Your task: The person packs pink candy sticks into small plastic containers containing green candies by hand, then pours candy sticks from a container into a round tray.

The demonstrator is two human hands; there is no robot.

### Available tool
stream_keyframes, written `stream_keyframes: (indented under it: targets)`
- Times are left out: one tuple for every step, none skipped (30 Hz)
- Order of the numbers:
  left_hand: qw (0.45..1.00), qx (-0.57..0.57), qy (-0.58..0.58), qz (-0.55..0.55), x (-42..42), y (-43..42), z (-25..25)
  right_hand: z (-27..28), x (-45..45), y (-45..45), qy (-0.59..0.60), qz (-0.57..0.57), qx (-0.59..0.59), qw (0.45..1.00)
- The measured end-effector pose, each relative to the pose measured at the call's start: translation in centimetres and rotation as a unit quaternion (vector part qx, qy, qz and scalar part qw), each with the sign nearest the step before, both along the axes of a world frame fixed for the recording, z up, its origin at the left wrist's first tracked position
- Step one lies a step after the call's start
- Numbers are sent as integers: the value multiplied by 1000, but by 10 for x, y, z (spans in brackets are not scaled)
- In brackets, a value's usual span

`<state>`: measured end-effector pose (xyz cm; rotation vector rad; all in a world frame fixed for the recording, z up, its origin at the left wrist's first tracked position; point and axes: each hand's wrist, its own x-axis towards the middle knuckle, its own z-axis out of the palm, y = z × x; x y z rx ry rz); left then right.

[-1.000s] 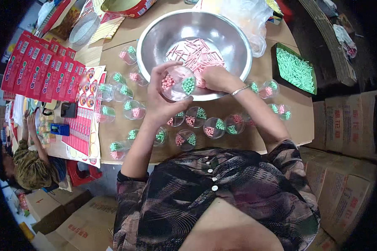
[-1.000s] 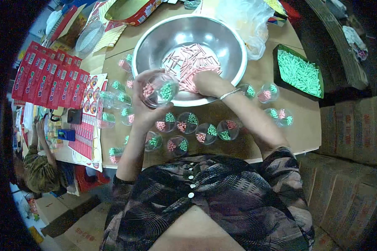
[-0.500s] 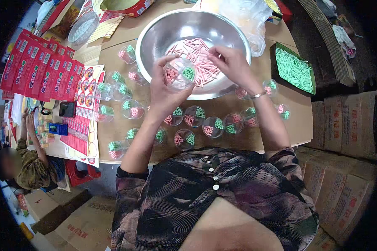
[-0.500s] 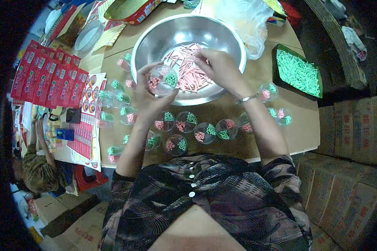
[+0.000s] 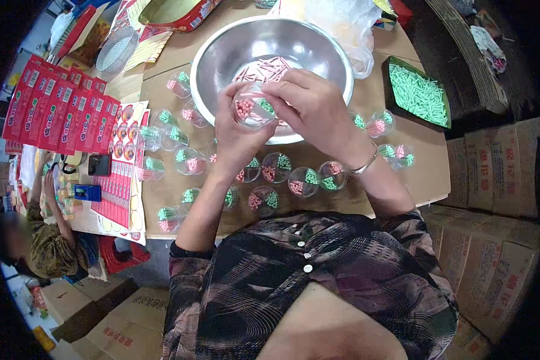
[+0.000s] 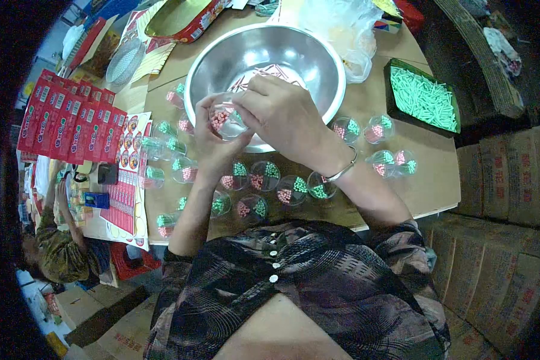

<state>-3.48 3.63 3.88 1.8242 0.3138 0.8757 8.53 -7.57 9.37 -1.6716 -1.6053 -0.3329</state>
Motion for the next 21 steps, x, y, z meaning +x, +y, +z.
stream_keyframes:
  targets:
    - [1000,-3,0,-2,0,0,0,3,-1,-1,-9,-6,-7,1000]
    - [1000,-6,0,-3,0,0,0,4,-2,-2,-19,-11,-14,1000]
    - [1000,-6,-1,-4,0,0,1,5,-2,-3,-20,-12,-13,1000]
    - [1000,2,6,-2,0,-1,1,5,-3,-3,-18,-12,-6,1000]
    - [1000,10,14,0,0,-2,2,6,-3,-2,-17,-11,2,1000]
    - [1000,19,21,2,0,-3,2,6,-4,-2,-15,-10,9,1000]
    - [999,27,29,4,0,-3,2,7,-4,-1,-13,-10,17,1000]
    - [999,28,28,3,1,-4,3,7,-5,0,-13,-11,18,1000]
    - [999,40,26,5,1,-5,3,8,-6,1,-11,-9,25,1000]
    - [998,52,23,6,2,-5,3,9,-7,2,-9,-6,32,999]
    - [998,64,19,8,2,-6,3,9,-8,3,-7,-4,38,999]
    - [997,76,16,10,2,-6,3,10,-8,3,-5,-1,45,999]
    - [997,76,16,11,2,-6,3,11,-9,3,-5,-1,45,999]
    - [997,69,23,14,1,-6,3,12,-9,2,-5,-11,29,1000]
    - [998,62,29,17,0,-6,3,13,-10,2,-5,-21,12,1000]
    - [998,54,36,21,-1,-6,3,14,-11,1,-5,-31,-5,999]
    - [998,47,43,24,-1,-5,3,15,-12,0,-5,-41,-22,999]
    - [998,47,43,24,-1,-5,3,15,-13,1,-5,-41,-22,999]
    - [998,47,35,21,0,-5,2,16,-14,1,3,-43,-20,999]
    - [998,47,27,17,0,-5,2,17,-15,1,11,-46,-18,999]
    - [999,47,19,13,1,-6,1,18,-16,1,19,-49,-16,998]
